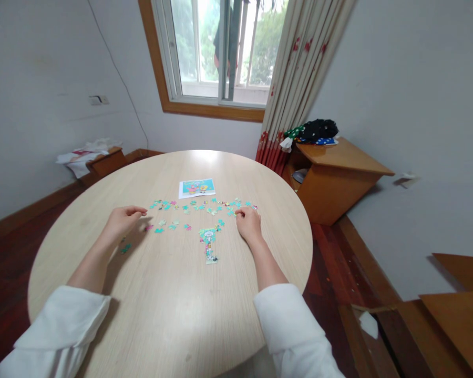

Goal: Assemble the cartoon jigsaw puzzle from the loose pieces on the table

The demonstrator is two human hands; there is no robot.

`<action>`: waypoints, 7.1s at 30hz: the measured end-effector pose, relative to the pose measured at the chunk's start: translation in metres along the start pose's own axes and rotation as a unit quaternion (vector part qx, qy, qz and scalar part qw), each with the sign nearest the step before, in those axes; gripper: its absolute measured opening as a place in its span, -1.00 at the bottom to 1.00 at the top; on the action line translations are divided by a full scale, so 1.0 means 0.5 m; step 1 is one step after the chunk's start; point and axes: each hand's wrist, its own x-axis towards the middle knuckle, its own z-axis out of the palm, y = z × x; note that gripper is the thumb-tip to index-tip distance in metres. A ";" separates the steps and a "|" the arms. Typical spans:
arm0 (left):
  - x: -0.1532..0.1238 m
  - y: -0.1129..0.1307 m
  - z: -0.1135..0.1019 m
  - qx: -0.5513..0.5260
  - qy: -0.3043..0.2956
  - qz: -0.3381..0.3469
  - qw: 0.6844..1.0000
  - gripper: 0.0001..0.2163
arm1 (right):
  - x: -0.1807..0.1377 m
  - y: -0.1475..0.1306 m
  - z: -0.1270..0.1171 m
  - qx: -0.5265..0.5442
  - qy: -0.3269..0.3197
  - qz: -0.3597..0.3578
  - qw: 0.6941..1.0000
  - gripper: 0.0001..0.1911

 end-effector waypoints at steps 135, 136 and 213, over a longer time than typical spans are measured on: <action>-0.047 0.032 0.050 0.078 -0.020 0.105 0.991 -0.76 | 0.001 0.010 -0.065 -0.167 0.039 0.159 0.972 -0.82; -0.047 0.032 0.050 0.076 -0.021 0.107 0.991 -0.76 | 0.002 0.012 -0.065 -0.153 0.040 0.152 0.976 -0.81; -0.177 0.107 0.138 -0.220 -0.302 0.095 0.923 -0.89 | -0.083 -0.163 -0.017 0.417 -0.327 -0.001 0.848 -0.54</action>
